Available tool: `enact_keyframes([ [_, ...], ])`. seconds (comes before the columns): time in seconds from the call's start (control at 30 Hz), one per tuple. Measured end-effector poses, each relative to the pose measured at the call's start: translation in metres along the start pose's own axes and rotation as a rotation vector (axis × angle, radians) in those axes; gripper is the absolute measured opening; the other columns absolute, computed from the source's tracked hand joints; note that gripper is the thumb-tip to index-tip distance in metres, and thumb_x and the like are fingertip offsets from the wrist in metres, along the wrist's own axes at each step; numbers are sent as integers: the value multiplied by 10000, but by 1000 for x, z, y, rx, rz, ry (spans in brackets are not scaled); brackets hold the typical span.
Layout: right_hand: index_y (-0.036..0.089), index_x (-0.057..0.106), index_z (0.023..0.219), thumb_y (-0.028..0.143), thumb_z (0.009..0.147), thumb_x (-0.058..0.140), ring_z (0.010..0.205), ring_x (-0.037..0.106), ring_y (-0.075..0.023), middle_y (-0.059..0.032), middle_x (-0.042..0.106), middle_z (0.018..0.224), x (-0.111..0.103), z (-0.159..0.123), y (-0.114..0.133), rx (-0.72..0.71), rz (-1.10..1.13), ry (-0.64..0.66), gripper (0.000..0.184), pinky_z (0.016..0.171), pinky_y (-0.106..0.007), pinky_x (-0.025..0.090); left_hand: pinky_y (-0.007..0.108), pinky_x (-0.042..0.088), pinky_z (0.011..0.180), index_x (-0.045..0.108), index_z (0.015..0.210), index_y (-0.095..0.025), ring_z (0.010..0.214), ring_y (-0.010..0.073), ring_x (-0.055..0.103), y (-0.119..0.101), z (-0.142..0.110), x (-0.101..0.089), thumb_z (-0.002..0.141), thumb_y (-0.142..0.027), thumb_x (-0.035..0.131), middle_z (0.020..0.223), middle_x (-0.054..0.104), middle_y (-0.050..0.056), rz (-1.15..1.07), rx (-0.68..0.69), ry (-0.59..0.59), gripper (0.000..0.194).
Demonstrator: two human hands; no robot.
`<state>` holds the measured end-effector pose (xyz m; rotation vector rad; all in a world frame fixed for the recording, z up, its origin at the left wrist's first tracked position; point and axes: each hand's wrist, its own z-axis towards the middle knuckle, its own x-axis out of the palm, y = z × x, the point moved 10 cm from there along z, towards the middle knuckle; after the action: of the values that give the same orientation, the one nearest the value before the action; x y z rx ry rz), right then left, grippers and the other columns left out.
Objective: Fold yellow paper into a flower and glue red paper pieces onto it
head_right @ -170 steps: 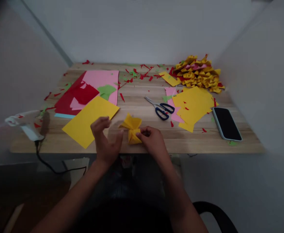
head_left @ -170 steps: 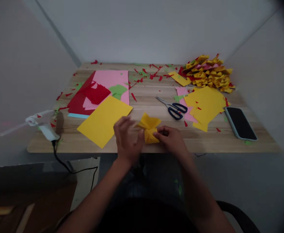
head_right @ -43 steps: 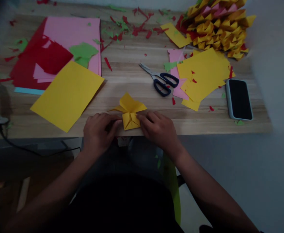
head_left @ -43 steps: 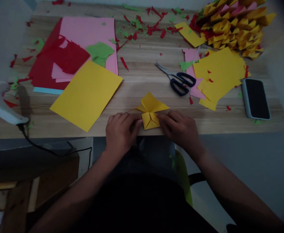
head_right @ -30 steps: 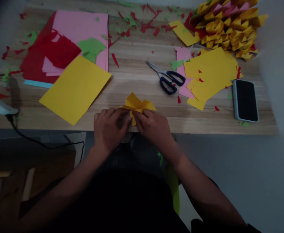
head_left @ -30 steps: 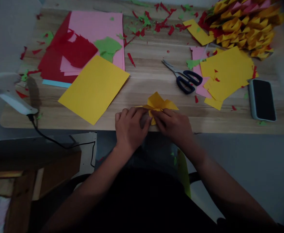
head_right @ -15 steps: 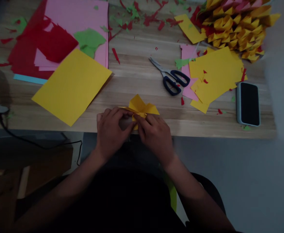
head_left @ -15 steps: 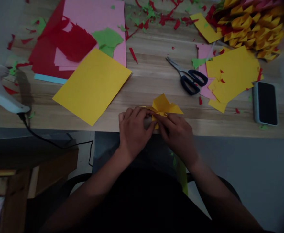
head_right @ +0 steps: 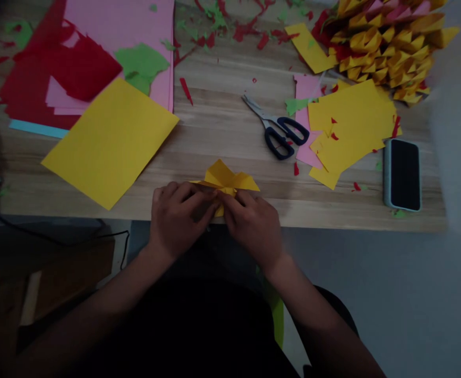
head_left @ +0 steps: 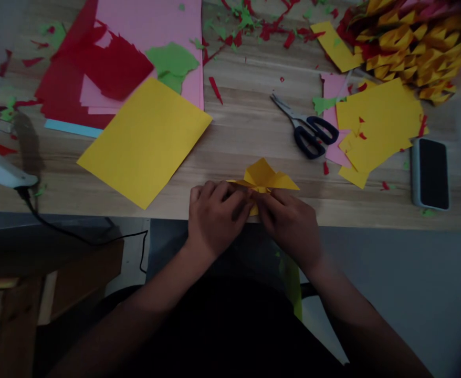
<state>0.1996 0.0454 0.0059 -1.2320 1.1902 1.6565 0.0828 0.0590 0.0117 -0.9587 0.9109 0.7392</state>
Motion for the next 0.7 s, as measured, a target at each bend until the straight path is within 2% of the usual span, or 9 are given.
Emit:
enact_keyframes([
  [0.2, 236, 738, 1142, 297, 1006, 509, 701, 604, -149, -39, 696, 841, -3, 1, -1, -3, 52, -28, 273, 613, -275, 354, 370, 324, 724, 709, 767, -248, 801, 218, 538, 0, 2, 0, 944, -401, 588, 804, 666, 46, 38, 55, 9, 263],
  [0.4, 253, 734, 1155, 295, 1006, 505, 702, 603, -146, -33, 693, 856, -1, 0, -3, -4, 69, -22, 276, 622, -278, 359, 394, 356, 774, 703, 1018, -248, 869, 237, 598, 7, 6, 3, 924, -396, 620, 915, 729, 39, -71, -53, 56, 194],
  [0.57, 255, 707, 1239, 292, 1007, 493, 670, 574, -148, -29, 655, 818, 0, 0, -4, -29, 13, 8, 318, 591, -288, 322, 409, 348, 793, 723, 953, -275, 886, 235, 623, 11, 12, 7, 939, -350, 604, 892, 739, 6, -123, -123, 97, 142],
  [0.7, 253, 693, 1258, 264, 1007, 487, 686, 576, -147, -24, 653, 831, -1, 1, -2, -57, 22, 36, 324, 597, -288, 329, 411, 337, 783, 732, 964, -290, 890, 232, 624, 11, 12, 9, 955, -360, 589, 904, 742, -5, -119, -110, 99, 159],
])
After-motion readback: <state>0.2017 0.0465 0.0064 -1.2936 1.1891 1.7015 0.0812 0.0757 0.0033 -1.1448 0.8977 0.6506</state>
